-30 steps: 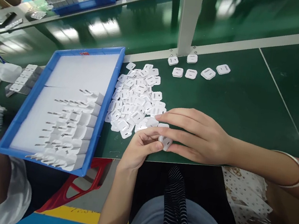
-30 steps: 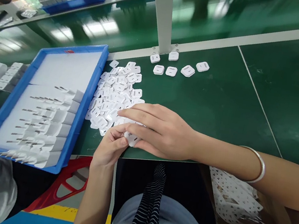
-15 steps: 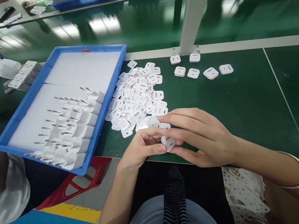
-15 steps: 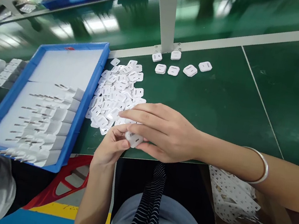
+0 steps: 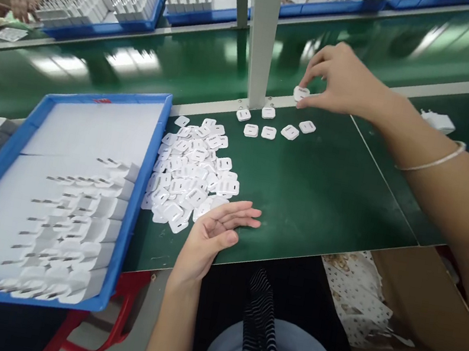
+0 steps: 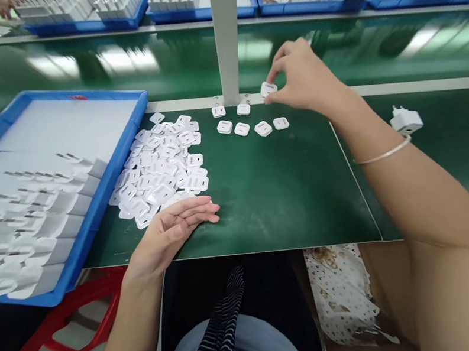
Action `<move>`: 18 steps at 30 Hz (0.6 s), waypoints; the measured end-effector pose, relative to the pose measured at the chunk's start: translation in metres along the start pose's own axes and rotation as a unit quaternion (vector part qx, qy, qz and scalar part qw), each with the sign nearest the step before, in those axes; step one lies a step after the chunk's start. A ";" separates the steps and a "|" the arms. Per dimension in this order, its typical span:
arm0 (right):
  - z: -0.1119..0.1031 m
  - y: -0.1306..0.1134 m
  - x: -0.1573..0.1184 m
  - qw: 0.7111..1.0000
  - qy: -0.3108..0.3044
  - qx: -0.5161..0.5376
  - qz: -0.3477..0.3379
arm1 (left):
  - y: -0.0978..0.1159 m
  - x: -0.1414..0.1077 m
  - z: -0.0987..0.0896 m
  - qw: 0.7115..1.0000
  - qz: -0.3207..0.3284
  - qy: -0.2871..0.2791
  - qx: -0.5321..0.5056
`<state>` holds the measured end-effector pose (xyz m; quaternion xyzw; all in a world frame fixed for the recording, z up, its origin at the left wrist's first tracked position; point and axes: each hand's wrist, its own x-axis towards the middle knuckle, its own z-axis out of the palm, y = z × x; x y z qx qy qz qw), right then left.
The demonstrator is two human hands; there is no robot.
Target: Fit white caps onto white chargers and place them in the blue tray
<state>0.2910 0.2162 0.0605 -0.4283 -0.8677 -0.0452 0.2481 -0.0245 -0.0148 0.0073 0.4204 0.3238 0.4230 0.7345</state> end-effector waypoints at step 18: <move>0.039 0.020 0.015 0.973 -0.213 0.043 0.083 | -0.002 0.001 -0.002 1.000 -0.005 -0.006 -0.003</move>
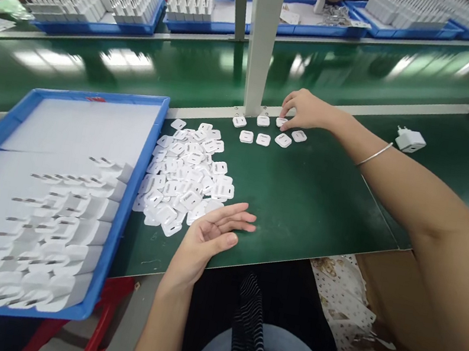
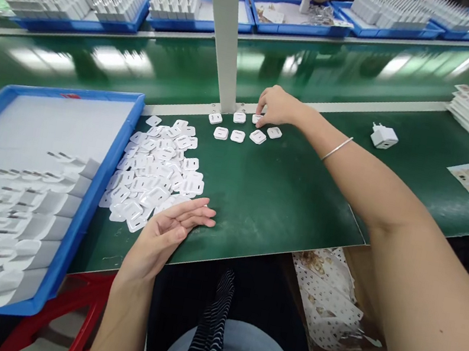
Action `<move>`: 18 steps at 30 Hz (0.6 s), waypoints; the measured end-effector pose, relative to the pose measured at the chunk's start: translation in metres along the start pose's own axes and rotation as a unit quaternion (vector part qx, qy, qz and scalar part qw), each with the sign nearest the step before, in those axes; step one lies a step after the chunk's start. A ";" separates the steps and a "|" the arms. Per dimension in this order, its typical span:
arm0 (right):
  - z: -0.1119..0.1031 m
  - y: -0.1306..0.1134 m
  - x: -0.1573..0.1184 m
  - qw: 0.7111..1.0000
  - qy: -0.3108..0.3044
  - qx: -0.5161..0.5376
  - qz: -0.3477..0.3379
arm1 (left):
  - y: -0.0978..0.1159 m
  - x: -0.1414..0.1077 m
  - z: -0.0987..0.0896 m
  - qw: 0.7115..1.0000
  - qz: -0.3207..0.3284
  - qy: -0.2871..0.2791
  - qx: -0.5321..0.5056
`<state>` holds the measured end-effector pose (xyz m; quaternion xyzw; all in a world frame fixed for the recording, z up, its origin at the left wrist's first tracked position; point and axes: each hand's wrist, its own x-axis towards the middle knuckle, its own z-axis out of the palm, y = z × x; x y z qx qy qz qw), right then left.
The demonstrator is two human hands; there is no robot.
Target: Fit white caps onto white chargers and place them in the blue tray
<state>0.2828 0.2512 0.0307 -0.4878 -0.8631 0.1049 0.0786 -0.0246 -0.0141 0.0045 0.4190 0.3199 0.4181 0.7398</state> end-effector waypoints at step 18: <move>-0.042 -0.003 -0.033 0.983 0.132 0.011 0.127 | 0.002 -0.001 -0.001 1.000 -0.005 -0.003 0.013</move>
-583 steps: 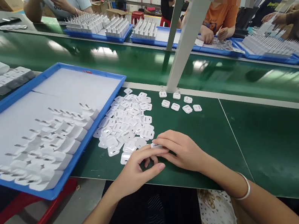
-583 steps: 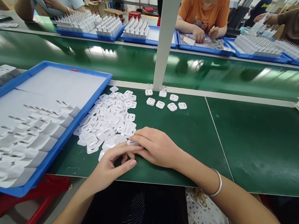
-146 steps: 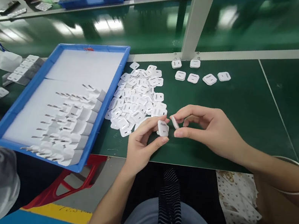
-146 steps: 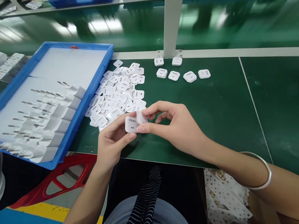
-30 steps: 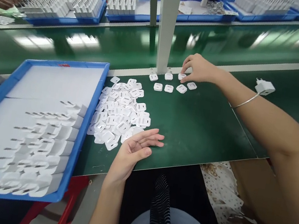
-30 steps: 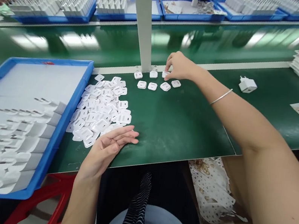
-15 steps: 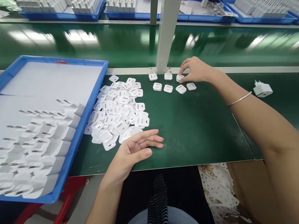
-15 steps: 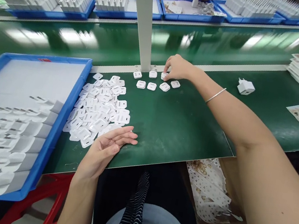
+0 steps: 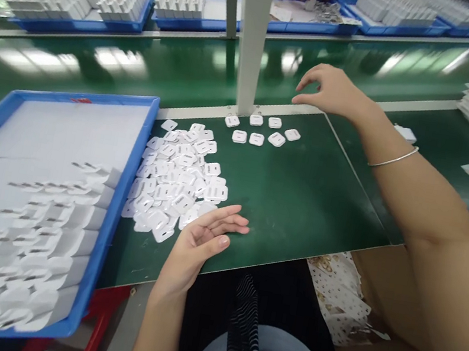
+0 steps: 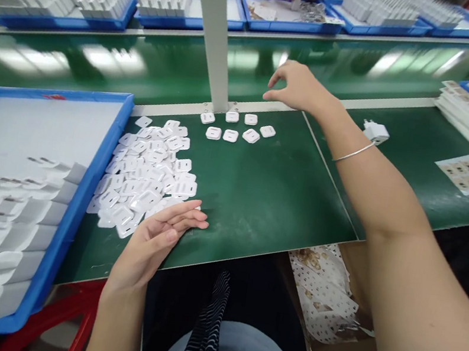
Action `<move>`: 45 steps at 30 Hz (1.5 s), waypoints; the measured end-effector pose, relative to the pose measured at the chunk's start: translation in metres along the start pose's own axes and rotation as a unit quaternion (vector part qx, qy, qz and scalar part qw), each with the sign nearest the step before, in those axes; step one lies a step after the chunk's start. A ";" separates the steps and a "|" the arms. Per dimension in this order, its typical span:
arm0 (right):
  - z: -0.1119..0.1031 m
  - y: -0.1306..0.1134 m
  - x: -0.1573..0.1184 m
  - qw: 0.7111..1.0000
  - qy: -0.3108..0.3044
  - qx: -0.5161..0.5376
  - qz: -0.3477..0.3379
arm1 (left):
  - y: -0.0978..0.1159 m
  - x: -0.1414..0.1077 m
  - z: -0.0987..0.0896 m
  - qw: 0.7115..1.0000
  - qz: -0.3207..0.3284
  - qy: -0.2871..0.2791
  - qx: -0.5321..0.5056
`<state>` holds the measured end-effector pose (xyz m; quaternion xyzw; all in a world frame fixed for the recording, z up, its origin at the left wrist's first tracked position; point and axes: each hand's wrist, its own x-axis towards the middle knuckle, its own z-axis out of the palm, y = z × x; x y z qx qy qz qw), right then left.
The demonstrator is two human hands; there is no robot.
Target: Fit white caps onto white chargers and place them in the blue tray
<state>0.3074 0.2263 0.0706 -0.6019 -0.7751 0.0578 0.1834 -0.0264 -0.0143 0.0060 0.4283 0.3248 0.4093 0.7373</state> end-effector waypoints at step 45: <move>0.066 -0.174 -0.147 0.941 -0.291 0.157 -0.080 | -0.009 -0.026 -0.013 0.860 0.334 0.289 0.257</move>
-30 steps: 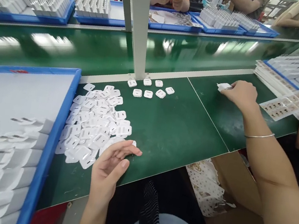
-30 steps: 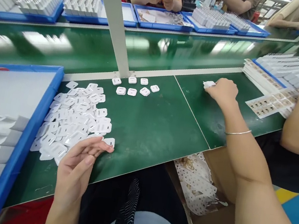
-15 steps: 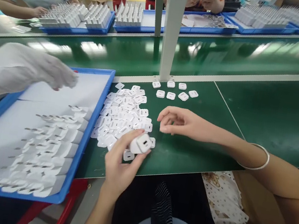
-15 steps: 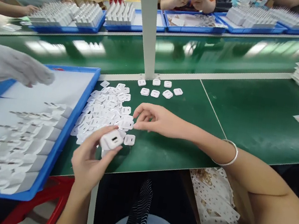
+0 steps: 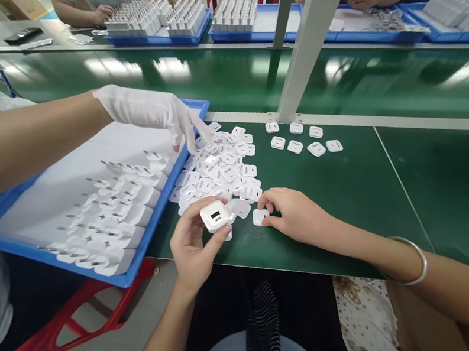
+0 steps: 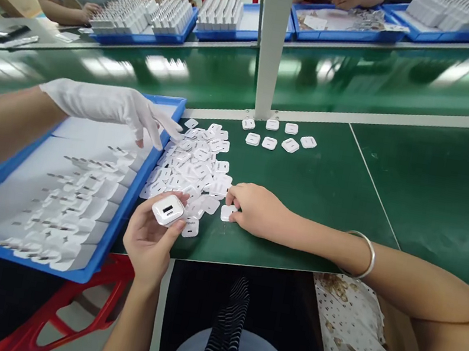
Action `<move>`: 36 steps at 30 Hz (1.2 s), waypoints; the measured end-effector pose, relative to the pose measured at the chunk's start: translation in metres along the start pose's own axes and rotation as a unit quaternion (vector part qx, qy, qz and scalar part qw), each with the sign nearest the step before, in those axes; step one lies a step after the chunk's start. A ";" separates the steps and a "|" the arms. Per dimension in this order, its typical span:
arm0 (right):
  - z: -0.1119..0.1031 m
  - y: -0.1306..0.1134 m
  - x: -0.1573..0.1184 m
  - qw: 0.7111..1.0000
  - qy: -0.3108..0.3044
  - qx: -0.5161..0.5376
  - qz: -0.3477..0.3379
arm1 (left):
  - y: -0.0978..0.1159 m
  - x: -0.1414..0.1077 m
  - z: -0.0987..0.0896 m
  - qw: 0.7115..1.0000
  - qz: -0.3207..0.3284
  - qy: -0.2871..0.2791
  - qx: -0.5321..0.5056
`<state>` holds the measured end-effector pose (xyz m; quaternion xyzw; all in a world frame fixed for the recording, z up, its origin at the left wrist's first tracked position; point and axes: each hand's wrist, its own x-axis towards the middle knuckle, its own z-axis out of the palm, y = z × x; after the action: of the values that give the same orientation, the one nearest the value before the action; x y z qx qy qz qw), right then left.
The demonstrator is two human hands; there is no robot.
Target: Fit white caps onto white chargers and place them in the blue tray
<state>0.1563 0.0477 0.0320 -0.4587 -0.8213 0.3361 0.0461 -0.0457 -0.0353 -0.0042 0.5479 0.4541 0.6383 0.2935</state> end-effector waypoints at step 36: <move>-0.049 0.004 0.001 0.986 -0.018 0.163 -0.040 | 0.006 0.005 0.018 0.983 -0.047 -0.156 0.089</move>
<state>0.1777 0.0755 0.0670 -0.4061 -0.7739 0.4713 0.1184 -0.0284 -0.0287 0.0030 0.6428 0.4828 0.4874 0.3408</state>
